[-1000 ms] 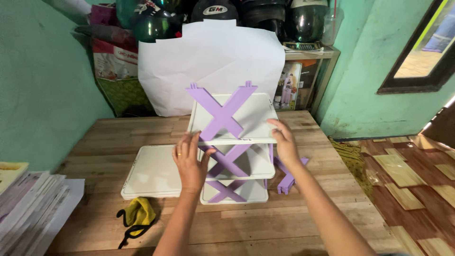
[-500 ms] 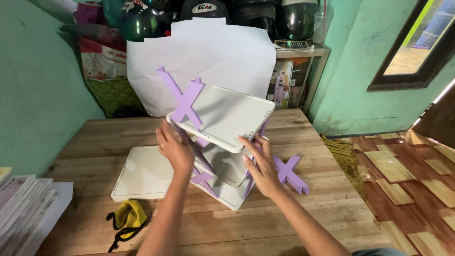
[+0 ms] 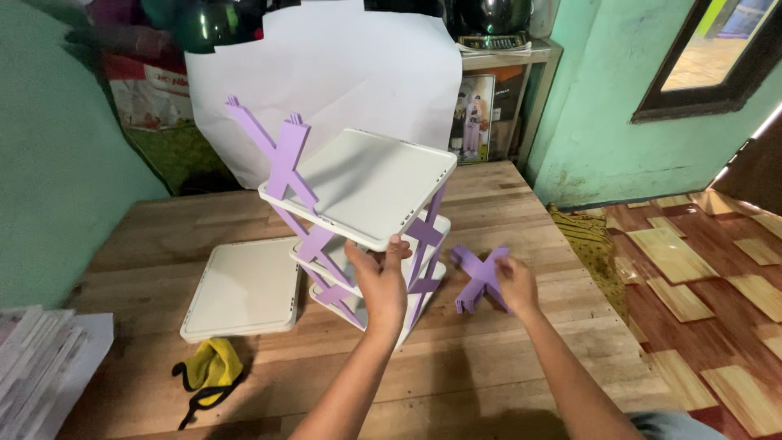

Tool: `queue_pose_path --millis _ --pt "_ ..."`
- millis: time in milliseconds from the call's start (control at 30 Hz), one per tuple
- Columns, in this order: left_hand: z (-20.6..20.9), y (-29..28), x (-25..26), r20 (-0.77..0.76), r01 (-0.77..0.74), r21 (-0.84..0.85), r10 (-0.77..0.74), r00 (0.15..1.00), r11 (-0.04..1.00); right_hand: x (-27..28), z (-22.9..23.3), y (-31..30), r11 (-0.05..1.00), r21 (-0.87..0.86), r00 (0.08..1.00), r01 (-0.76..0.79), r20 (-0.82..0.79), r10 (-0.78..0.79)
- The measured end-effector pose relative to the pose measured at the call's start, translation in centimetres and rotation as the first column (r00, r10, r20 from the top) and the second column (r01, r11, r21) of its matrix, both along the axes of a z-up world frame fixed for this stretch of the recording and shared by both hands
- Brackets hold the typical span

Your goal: The person assembles a multi-tiered plastic rack by stacking white square trays and inserting purple X-shaped supports between them. The person handles the trays and supports one at a time, building the structure layer by layer on a wooden table.

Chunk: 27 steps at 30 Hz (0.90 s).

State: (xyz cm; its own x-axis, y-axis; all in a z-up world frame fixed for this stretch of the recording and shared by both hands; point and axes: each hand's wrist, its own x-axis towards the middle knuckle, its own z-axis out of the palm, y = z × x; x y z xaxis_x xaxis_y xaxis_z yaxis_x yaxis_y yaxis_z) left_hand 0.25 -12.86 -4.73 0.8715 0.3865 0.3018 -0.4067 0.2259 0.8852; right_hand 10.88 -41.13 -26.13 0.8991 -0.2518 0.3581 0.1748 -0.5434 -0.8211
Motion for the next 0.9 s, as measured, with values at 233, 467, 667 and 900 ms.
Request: queue_pose_path --millis 233,467,667,900 --pt "0.2 2.1 0.5 -0.012 -0.057 -0.068 0.056 0.998 0.996 -0.7 -6.0 -2.5 0.825 -0.551 0.966 0.129 -0.117 -0.229" --pt "-0.3 9.6 3.3 -0.015 0.068 -0.117 -0.07 0.997 0.991 -1.6 -5.8 -1.4 0.789 -0.609 0.907 0.077 -0.286 -0.309" --pt "-0.7 14.6 7.1 -0.16 0.082 -0.163 -0.108 0.981 0.983 -1.8 -5.4 -1.4 0.851 -0.505 0.901 0.145 -0.288 -0.324" --pt "-1.2 18.1 10.1 -0.18 0.191 -0.085 -0.203 0.962 0.978 -2.4 -4.0 -2.1 0.928 -0.295 0.93 0.226 -0.218 -0.295"
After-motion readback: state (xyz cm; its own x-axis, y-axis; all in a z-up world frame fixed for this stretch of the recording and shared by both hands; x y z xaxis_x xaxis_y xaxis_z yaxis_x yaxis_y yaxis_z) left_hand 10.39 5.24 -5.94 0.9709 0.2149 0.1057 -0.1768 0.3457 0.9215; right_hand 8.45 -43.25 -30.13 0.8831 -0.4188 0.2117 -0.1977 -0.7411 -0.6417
